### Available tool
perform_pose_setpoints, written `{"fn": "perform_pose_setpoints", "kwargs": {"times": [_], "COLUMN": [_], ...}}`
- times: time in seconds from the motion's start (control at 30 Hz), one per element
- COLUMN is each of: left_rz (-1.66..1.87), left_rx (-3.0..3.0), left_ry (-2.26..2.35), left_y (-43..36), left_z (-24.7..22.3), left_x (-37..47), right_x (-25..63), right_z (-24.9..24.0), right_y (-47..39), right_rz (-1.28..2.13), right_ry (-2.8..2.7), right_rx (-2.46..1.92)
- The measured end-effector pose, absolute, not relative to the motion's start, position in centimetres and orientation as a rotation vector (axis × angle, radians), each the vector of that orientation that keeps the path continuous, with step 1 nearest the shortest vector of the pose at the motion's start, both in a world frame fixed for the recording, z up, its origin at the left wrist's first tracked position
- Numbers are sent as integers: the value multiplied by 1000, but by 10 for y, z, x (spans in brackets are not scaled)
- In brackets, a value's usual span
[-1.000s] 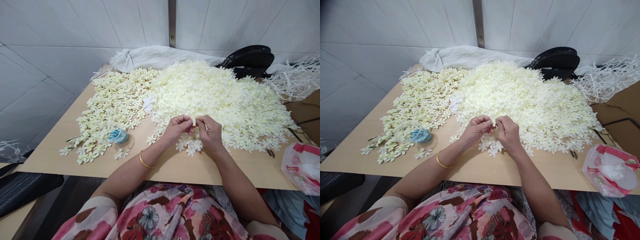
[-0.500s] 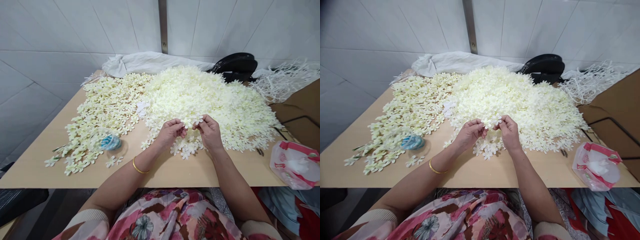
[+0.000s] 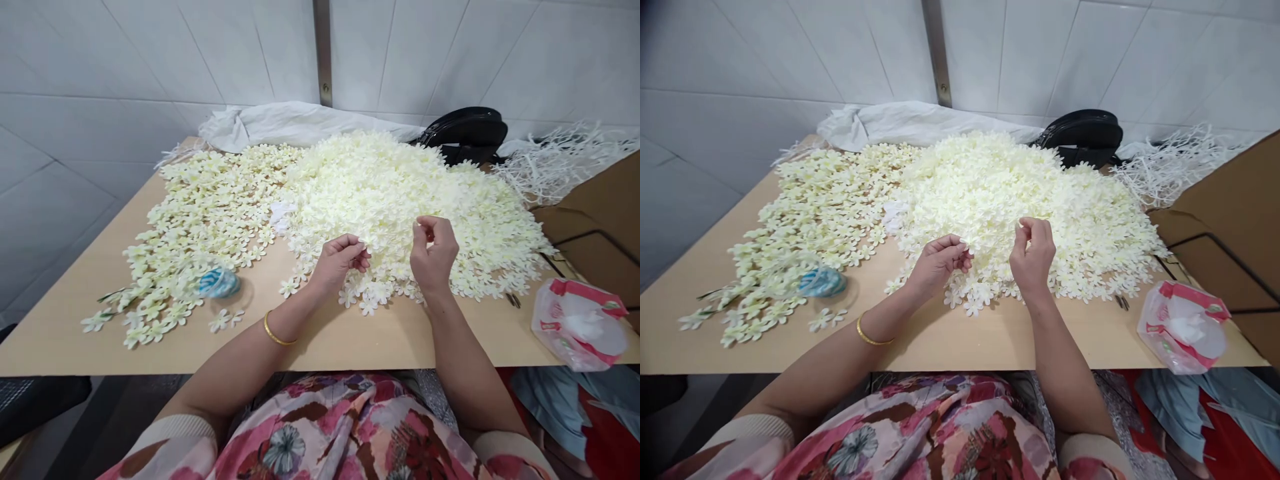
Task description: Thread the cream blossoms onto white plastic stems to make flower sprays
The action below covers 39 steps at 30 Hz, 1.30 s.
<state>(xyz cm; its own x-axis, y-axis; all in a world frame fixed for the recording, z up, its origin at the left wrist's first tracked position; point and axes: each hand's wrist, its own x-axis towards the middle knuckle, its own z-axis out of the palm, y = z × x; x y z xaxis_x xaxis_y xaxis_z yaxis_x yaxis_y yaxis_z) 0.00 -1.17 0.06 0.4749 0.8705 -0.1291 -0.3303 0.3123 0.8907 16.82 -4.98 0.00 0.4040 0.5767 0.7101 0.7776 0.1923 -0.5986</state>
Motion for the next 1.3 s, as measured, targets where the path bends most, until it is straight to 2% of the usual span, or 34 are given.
{"fn": "perform_pose_setpoints", "kwargs": {"times": [0.1,0.3,1.0,1.3], "left_rz": [904,923,825,816], "left_rx": [956,958,892,886], "left_ry": [694,651,537,571], "left_y": [-12,-11,-14,-14], "left_z": [-1,-2,-4,-2], "left_x": [0,0,1,2], "right_x": [155,132,132,132], "right_z": [4,-5,-11,-7], "right_y": [-56,-60,-57,-57], "right_rz": [-303,-212,-188,-15], "right_ry": [-1402,-1716,-1751,-1677], "right_rx": [-1358,-1238,-1357,-1397]}}
